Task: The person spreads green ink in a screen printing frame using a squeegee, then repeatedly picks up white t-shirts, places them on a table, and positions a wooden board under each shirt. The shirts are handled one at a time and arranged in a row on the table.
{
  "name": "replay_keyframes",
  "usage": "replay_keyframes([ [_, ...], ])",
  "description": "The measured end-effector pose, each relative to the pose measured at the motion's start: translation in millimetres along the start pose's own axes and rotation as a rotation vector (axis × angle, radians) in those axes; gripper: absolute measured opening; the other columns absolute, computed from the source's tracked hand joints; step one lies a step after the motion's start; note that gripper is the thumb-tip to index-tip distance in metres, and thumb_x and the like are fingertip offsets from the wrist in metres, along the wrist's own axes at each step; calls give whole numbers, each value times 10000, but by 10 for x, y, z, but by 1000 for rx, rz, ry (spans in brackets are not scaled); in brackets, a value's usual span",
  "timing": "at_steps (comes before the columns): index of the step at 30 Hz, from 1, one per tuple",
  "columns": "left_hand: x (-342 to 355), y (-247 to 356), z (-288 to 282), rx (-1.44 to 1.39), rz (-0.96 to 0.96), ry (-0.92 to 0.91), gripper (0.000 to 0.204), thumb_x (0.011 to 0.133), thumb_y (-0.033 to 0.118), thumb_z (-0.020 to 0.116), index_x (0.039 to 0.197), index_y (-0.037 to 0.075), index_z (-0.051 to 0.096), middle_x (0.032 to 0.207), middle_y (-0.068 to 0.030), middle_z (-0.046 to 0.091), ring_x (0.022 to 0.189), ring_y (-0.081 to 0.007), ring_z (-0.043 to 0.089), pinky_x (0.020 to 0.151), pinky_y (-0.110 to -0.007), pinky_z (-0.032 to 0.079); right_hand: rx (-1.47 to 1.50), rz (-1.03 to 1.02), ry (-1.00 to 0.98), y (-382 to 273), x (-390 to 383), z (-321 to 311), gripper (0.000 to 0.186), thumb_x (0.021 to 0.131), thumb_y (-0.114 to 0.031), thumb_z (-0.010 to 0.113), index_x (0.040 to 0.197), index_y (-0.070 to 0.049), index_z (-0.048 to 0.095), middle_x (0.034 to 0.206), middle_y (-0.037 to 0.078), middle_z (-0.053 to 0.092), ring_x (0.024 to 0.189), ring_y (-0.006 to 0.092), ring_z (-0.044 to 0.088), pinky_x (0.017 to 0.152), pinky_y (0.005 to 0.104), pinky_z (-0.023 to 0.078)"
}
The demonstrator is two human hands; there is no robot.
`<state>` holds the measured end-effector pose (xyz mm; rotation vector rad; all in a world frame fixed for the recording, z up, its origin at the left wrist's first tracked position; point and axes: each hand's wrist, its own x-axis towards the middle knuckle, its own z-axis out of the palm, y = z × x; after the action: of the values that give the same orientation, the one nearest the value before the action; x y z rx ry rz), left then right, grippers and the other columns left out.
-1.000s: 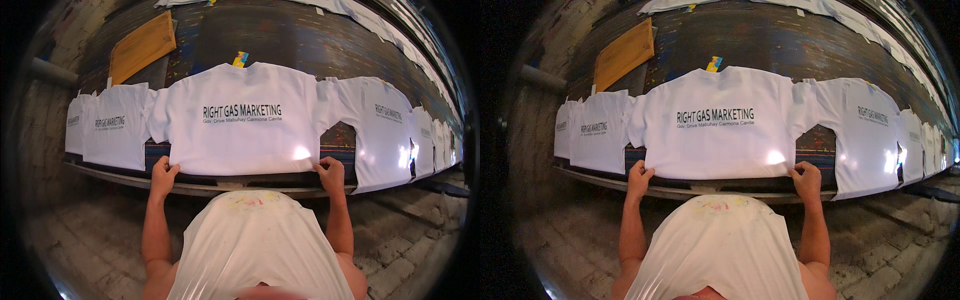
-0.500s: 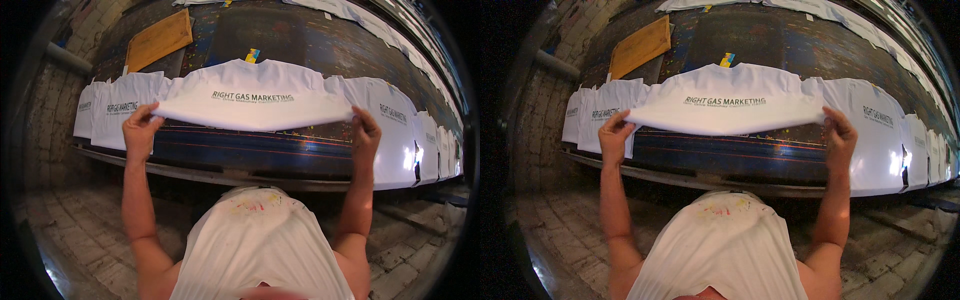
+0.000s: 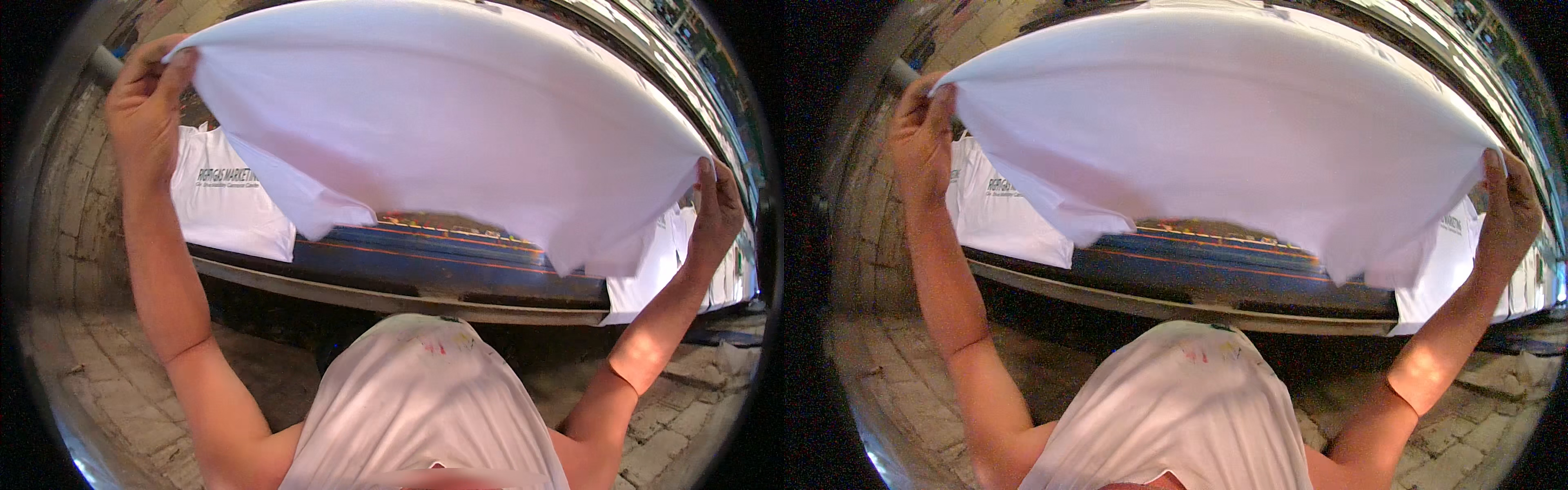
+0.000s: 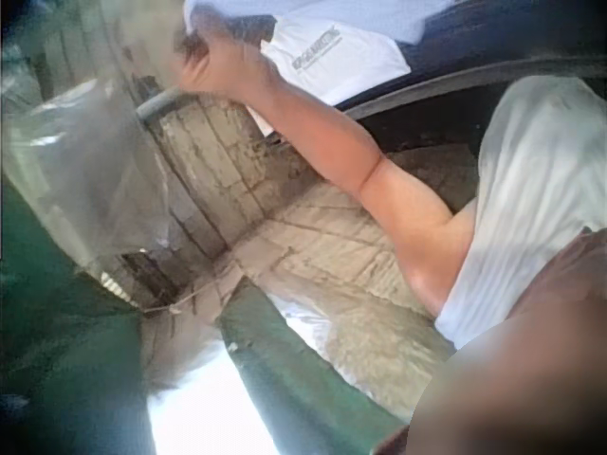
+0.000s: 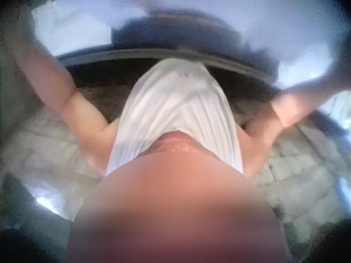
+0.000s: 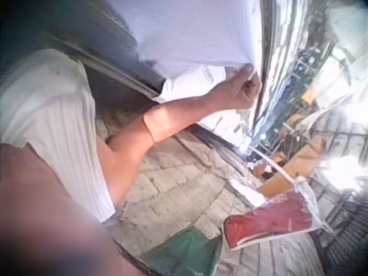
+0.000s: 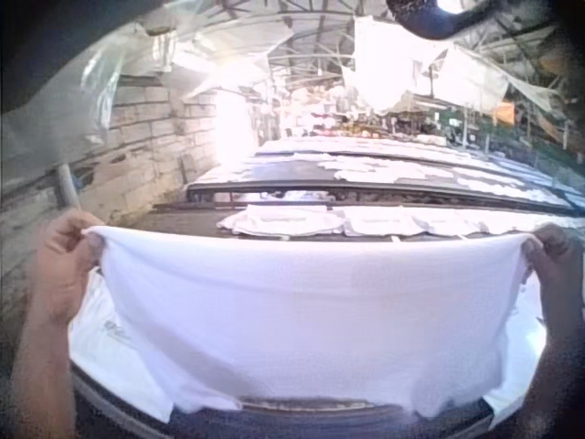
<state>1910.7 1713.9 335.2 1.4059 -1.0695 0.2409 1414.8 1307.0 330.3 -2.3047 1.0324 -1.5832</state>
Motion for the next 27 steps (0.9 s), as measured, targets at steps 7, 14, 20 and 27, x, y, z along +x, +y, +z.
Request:
replay_keyframes([
  [7, -8, -946, 148, 253, -182, -182, 159, 1022, 154, 769, 1113, 32, 815, 820, -4, 731, 712, -49, 626, 643, -242, 505, 68, 199, -259, -142, -209, 856, 285, 1020, -295, 788, 1149, -42, 811, 763, 0, 657, 617, 59, 545, 548, 243, 449],
  [14, 263, -964, -49, -12, -249, 0, 171, 1048, 171, 735, 1141, 48, 809, 772, 2, 697, 633, -58, 596, 602, -221, 493, 318, 302, -95, -551, -206, 937, 305, 1038, -274, 773, 1173, 0, 780, 902, 54, 756, 749, 107, 671, 717, 254, 553],
  [20, -390, -1091, -305, -80, -336, -9, 231, 1035, 205, 732, 1141, 9, 794, 980, -81, 800, 697, -127, 657, 669, -281, 542, 457, 341, -254, -443, -881, 933, 212, 990, -124, 773, 1156, 7, 786, 974, 73, 775, 883, 155, 706, 866, 309, 565],
  [27, -2087, -1368, -309, 137, -852, -50, 171, 967, 130, 810, 896, -22, 772, 730, -35, 699, 622, -110, 616, 616, -279, 499, 347, 558, -525, -124, -2308, 962, 70, 924, 13, 741, 977, 3, 787, 828, 8, 724, 762, 89, 643, 712, 253, 497],
])
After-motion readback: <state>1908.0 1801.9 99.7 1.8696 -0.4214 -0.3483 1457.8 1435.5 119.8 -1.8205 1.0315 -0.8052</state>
